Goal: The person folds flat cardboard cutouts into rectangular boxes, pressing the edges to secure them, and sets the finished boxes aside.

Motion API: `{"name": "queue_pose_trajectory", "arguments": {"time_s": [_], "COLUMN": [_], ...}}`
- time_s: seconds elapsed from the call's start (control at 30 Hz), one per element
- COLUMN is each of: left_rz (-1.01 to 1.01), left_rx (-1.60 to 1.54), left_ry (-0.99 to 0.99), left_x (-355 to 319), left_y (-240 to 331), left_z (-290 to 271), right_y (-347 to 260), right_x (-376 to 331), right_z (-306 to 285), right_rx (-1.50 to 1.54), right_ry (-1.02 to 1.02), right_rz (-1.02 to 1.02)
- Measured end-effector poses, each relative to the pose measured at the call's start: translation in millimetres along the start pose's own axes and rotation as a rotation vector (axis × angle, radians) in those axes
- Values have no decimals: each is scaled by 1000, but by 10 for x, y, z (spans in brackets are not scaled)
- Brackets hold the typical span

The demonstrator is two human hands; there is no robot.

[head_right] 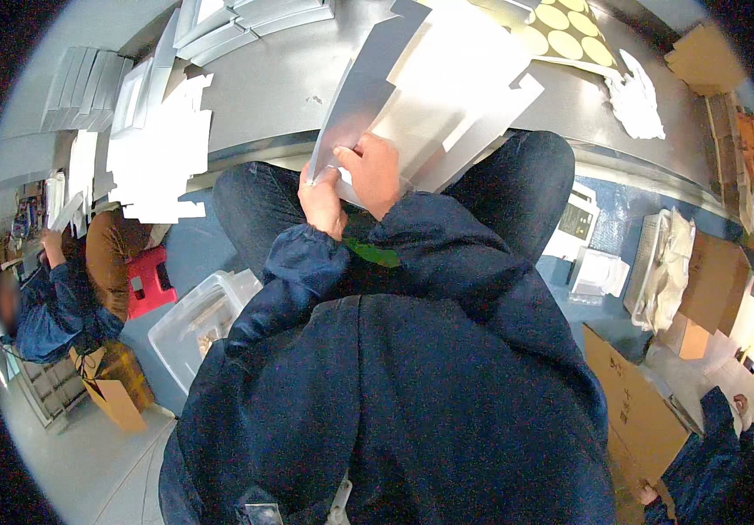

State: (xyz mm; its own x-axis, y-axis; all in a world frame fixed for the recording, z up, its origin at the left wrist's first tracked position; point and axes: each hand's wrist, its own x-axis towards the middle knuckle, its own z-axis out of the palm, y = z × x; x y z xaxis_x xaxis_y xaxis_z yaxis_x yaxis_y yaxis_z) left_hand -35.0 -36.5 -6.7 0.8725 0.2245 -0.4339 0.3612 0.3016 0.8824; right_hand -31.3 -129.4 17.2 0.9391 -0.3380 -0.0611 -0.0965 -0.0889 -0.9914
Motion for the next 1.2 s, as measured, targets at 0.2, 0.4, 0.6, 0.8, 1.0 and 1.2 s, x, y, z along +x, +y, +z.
{"name": "queue_pose_trajectory", "arguments": {"time_s": [0.2,0.4,0.6,0.8,1.0,1.2], "left_rz": [267,270,355,195,-431,-332], "left_rx": [128,16,153,-61,-331,-482], "left_ry": [-19,7,18,-136,-479,-467], "left_x": [153,250,251,218,-118,-131], "left_y": [-152,-196,-83,-11,326,403], "left_z": [-24,99,69,63,-205,-153], "right_y": [-50,-142,-260,-52,-72,-500], "right_x": [32,92,99,177,224,-25], "right_z": [37,47,16,60,-357,-616], "right_rx": [376,409,455,138,-935,-1015], "right_ry": [-11,11,-45,16,-404,-413], "right_rz": [215,243,277,105,-311,-774]}}
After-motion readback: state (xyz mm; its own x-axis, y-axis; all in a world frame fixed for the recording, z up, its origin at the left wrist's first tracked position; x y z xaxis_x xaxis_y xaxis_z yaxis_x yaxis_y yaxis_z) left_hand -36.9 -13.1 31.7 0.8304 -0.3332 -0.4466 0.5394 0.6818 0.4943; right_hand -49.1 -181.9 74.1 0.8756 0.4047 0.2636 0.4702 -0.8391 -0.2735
